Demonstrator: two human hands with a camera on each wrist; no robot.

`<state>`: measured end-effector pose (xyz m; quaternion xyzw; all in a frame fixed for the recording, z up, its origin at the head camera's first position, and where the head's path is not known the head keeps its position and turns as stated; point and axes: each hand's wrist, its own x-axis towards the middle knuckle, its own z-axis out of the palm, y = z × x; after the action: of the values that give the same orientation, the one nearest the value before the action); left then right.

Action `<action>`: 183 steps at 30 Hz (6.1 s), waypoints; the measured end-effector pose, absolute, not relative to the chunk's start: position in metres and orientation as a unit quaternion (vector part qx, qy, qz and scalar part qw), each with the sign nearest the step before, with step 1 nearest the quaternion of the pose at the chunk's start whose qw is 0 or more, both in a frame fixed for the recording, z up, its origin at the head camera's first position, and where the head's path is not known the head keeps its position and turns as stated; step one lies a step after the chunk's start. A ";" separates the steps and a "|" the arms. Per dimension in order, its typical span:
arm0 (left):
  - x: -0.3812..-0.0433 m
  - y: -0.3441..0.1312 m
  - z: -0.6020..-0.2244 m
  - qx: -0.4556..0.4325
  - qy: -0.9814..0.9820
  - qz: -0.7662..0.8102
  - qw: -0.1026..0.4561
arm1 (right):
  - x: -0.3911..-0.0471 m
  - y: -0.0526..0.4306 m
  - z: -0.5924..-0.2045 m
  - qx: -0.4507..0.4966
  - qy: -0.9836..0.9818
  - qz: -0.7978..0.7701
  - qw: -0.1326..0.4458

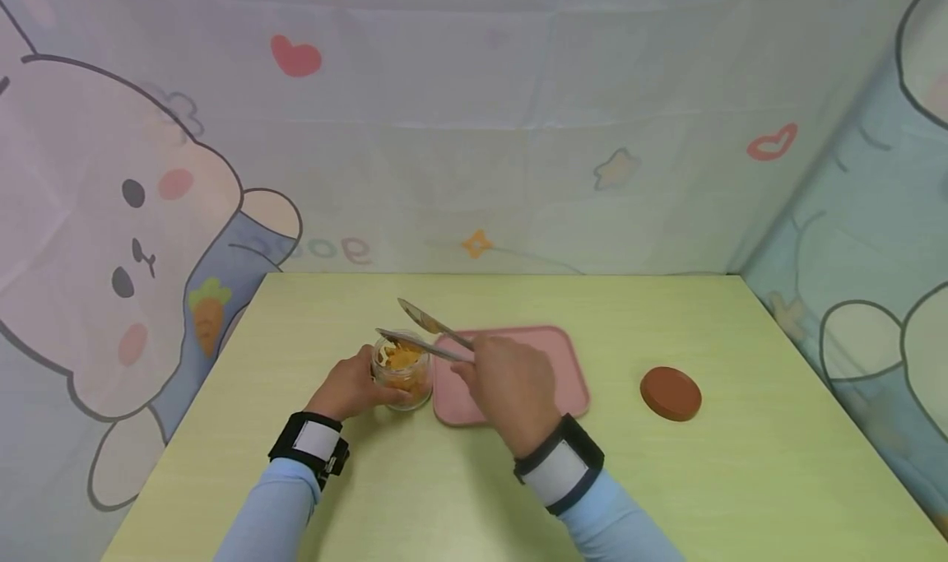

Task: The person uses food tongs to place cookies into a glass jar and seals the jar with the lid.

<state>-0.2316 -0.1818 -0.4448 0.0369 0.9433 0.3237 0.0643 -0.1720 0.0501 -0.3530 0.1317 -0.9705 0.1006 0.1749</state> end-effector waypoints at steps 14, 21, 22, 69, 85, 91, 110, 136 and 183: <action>-0.233 -0.181 -0.445 0.045 0.944 0.322 0.061 | -0.175 0.049 -0.364 0.134 -0.971 0.091 0.176; -0.235 -0.181 -0.446 0.048 0.944 0.322 0.059 | -0.180 0.067 -0.362 0.115 -0.963 0.134 0.206; -0.235 -0.181 -0.447 0.049 0.944 0.320 0.059 | -0.181 0.070 -0.362 0.113 -0.960 0.138 0.215; -0.236 -0.184 -0.447 0.042 0.947 0.313 0.062 | -0.194 0.162 -0.463 -0.068 -0.970 0.171 0.159; -0.238 -0.184 -0.449 0.040 0.946 0.316 0.064 | -0.200 0.181 -0.463 -0.063 -0.980 0.155 0.104; -0.239 -0.184 -0.449 0.034 0.947 0.310 0.071 | -0.205 0.200 -0.448 -0.077 -0.977 0.163 0.116; -0.236 -0.183 -0.447 0.033 0.948 0.307 0.074 | -0.221 0.256 -0.437 -0.119 -0.975 0.156 0.104; -0.236 -0.183 -0.449 0.026 0.945 0.317 0.072 | -0.225 0.282 -0.471 -0.040 -0.990 0.135 0.009; -0.228 -0.165 -0.475 0.001 0.898 0.440 -0.029 | -0.188 0.193 -0.407 0.044 -0.949 0.258 0.174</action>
<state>-0.2278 -0.1651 -0.4748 0.0005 0.8977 0.4396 -0.0288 -0.1877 0.1927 -0.4073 0.0444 -0.9493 0.2581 0.1738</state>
